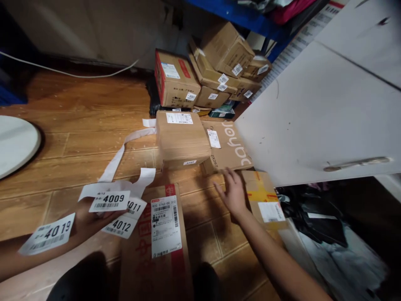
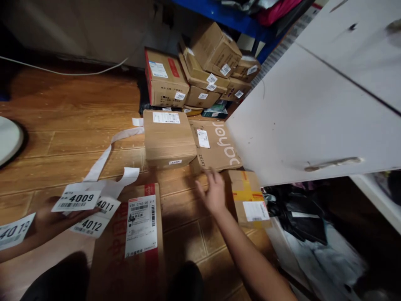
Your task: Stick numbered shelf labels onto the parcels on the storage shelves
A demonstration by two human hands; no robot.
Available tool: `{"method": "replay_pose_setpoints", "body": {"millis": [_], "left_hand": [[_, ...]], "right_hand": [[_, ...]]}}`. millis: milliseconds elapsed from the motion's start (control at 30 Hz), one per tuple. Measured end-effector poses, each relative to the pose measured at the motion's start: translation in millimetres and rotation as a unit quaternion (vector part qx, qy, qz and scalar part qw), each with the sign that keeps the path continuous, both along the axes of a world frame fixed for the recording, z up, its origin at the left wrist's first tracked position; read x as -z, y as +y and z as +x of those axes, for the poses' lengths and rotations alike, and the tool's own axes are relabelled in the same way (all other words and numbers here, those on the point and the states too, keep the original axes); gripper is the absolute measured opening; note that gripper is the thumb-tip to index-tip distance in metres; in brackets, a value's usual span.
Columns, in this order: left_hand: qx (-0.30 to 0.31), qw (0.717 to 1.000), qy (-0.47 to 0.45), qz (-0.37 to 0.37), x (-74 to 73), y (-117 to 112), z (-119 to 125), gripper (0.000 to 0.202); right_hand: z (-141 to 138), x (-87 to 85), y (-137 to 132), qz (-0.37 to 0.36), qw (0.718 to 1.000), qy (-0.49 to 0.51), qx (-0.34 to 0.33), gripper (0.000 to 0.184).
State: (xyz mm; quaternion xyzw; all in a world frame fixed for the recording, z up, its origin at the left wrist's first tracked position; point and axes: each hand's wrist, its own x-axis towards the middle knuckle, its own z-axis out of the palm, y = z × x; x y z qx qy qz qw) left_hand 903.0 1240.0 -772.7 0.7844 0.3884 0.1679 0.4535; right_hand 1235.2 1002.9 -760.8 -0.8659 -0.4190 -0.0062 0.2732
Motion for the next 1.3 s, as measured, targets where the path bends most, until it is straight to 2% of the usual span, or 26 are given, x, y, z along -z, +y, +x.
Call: {"method": "replay_pose_setpoints", "body": {"millis": [67,133,233,333,400,500,600,767,867,967,1033,1100,1167,1233,1300], "left_hand": [[0.030,0.999,0.011,0.012,-9.6,-10.1,4.9,0.035],[0.058,0.998,0.013,0.024,-19.7,-19.5,11.6,0.039],[0.060,0.998,0.005,0.019,-30.4,-26.8,20.4,0.043],[0.051,0.998,0.032,-0.005,-32.4,-25.0,24.0,0.042],[0.030,0.998,0.054,-0.018,-30.7,-21.7,25.2,0.043],[0.025,0.998,0.038,-0.037,-27.8,-18.3,28.0,0.043],[0.042,0.998,0.025,-0.036,-26.3,-17.2,30.1,0.044],[0.014,0.996,0.059,-0.069,-27.4,-18.4,29.0,0.042],[0.007,0.995,0.030,-0.094,-29.5,-20.8,31.0,0.040],[0.012,0.998,-0.011,-0.058,-29.2,-21.2,32.9,0.041],[0.015,1.000,0.003,-0.015,-27.3,-18.9,32.2,0.043],[0.037,0.999,0.032,0.014,-26.4,-15.2,30.2,0.040],[0.056,0.997,0.041,0.031,-29.1,-10.9,28.2,0.032],[0.080,0.995,0.036,0.050,-36.1,-6.4,26.1,0.027],[0.136,0.988,0.028,0.075,-43.9,-2.2,23.0,0.025]], "right_hand": [[-46.4,-21.0,27.7,0.032,0.978,0.148,-0.144,0.032],[-88.5,-34.0,51.3,0.036,0.932,0.298,-0.204,0.027],[-119.1,-37.0,74.7,0.038,0.900,0.390,-0.190,0.025],[-120.1,-30.7,86.5,0.051,0.879,0.445,-0.165,0.022],[-118.2,-27.8,91.7,0.066,0.846,0.504,-0.159,0.022],[-120.6,-27.6,99.5,0.082,0.789,0.590,-0.149,0.027],[-125.9,-28.8,107.4,0.081,0.758,0.634,-0.133,0.033],[-128.9,-29.8,114.8,0.102,0.751,0.640,-0.126,0.036],[-129.3,-30.5,115.3,0.099,0.757,0.633,-0.131,0.036],[-131.4,-30.0,114.7,0.102,0.767,0.620,-0.131,0.037],[-135.5,-28.1,114.4,0.120,0.778,0.604,-0.126,0.037],[-142.9,-25.0,114.7,0.130,0.786,0.592,-0.122,0.035],[-152.7,-22.0,116.2,0.117,0.781,0.601,-0.122,0.036],[-160.5,-21.4,118.1,0.095,0.772,0.615,-0.129,0.038],[-159.3,-24.6,117.1,0.074,0.776,0.609,-0.145,0.036]]}}
